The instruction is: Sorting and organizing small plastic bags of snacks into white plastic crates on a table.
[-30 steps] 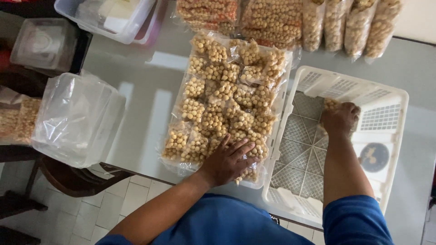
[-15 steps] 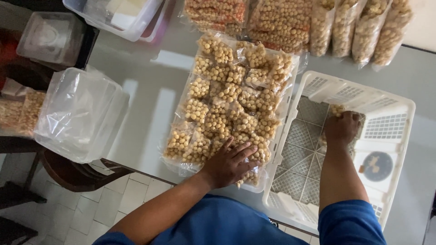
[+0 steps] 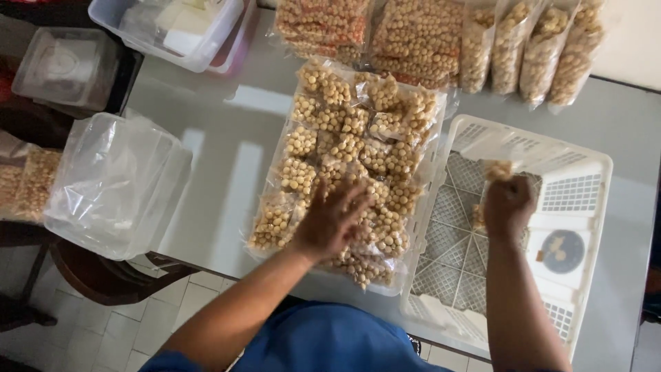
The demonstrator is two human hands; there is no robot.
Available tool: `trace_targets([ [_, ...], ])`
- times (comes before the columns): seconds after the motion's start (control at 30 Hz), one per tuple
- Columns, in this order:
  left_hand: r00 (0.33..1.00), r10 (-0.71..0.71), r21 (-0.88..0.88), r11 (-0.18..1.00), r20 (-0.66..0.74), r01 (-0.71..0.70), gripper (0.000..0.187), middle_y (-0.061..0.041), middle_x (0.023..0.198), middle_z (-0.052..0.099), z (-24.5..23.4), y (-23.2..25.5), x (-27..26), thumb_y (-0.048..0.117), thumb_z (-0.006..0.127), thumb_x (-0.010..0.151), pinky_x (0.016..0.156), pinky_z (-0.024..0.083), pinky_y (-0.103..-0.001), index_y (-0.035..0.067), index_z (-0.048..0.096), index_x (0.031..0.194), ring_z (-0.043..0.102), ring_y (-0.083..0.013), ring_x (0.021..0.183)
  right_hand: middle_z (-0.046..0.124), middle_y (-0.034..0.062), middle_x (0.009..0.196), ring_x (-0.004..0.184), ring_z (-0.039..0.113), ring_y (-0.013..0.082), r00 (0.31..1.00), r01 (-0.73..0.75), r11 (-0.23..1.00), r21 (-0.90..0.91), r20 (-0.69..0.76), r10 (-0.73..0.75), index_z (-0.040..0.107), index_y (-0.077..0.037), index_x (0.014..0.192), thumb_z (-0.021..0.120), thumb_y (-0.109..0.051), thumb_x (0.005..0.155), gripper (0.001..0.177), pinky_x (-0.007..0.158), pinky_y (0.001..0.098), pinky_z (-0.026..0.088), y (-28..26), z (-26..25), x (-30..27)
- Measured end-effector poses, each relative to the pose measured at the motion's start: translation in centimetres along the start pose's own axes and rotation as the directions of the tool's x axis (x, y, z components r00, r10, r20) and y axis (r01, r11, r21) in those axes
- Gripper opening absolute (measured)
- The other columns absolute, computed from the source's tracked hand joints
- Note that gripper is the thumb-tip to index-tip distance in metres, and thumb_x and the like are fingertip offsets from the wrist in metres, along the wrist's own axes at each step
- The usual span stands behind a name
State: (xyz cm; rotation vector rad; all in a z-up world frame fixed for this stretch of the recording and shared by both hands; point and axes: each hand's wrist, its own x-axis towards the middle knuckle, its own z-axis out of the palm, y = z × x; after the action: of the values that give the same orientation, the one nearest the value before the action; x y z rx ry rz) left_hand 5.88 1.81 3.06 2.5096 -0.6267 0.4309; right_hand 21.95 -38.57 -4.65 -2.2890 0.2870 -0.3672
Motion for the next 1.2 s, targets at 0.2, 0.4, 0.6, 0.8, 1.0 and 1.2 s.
trace_targets([
  [0.2, 0.906, -0.391, -0.602, 0.688, 0.164, 0.406, 0.092, -0.013, 0.184, 0.052, -2.3, 0.4, 3.8, 0.073, 0.072, 0.109, 0.135, 0.043, -0.068, 0.025, 0.048, 0.184, 0.05, -0.0389, 0.171, 0.07, 0.0133, 0.101, 0.091, 0.069, 0.0425, 0.567, 0.734, 0.523, 0.432, 0.033, -0.823, 0.073, -0.014, 0.075, 0.076, -0.012, 0.109, 0.035, 0.079, 0.0449, 0.055, -5.9, 3.9, -4.9],
  [0.4, 0.867, -0.445, -0.644, 0.601, 0.223, 0.474, 0.038, -0.016, 0.121, 0.088, -7.5, 1.7, 2.7, 0.024, 0.097, 0.099, 0.104, 0.07, -0.057, 0.019, 0.085, 0.135, 0.086, -0.045, 0.121, 0.084, 0.0117, 0.12, 0.098, 0.084, 0.0436, 0.641, 0.414, 0.714, 0.565, 0.376, -0.669, 0.079, -0.012, 0.112, 0.087, -0.018, 0.098, 0.017, 0.071, 0.0528, 0.067, -18.4, 4.7, -13.5],
  [0.6, 0.703, -0.711, -0.38, 0.648, 0.009, 0.66, 0.035, -0.006, 0.13, 0.089, -9.2, -4.1, -2.0, 0.048, 0.088, 0.109, 0.106, 0.068, -0.053, 0.033, 0.081, 0.14, 0.084, -0.0364, 0.128, 0.085, 0.0066, 0.126, 0.072, 0.08, 0.0331, 0.71, 0.285, 0.743, 0.606, 0.387, -0.588, 0.079, -0.015, 0.119, 0.086, -0.015, 0.104, 0.017, 0.058, 0.0397, 0.059, -22.1, 5.8, -15.6],
  [0.8, 0.875, -0.483, 0.227, 0.856, 0.034, 0.464, 0.066, -0.009, 0.147, 0.076, -6.8, -9.1, -4.4, 0.049, 0.08, 0.111, 0.124, 0.046, -0.065, 0.025, 0.062, 0.17, 0.069, -0.0332, 0.143, 0.089, 0.0165, 0.121, 0.104, 0.088, 0.0403, 0.661, 0.129, 0.793, 0.595, 0.544, -0.516, 0.082, -0.016, 0.133, 0.076, -0.022, 0.113, 0.022, 0.08, 0.0484, 0.068, -23.2, 7.9, -18.1],
  [1.0, 0.959, -0.253, 0.181, 0.945, -0.129, 0.274, 0.041, -0.007, 0.161, 0.072, -6.8, -5.4, -5.7, 0.027, 0.059, 0.125, 0.135, 0.03, -0.066, 0.022, 0.069, 0.164, 0.063, -0.0289, 0.154, 0.085, 0.0255, 0.139, 0.127, 0.079, 0.0547, 0.528, 0.267, 0.812, 0.519, 0.626, -0.574, 0.073, -0.015, 0.159, 0.069, -0.015, 0.115, 0.044, 0.103, 0.0679, 0.065, -24.7, 8.0, -17.7],
  [1.2, 0.975, -0.209, 0.266, 0.947, 0.075, 0.182, 0.041, 0.002, 0.135, 0.083, -4.9, -6.6, -6.6, 0.046, 0.06, 0.12, 0.139, 0.02, -0.075, 0.032, 0.073, 0.156, 0.069, -0.019, 0.148, 0.081, 0.0276, 0.126, 0.11, 0.08, 0.0594, 0.637, 0.305, 0.854, 0.422, 0.575, -0.512, 0.071, -0.016, 0.148, 0.066, -0.012, 0.112, 0.036, 0.091, 0.0701, 0.064, -22.6, 6.7, -16.4],
])
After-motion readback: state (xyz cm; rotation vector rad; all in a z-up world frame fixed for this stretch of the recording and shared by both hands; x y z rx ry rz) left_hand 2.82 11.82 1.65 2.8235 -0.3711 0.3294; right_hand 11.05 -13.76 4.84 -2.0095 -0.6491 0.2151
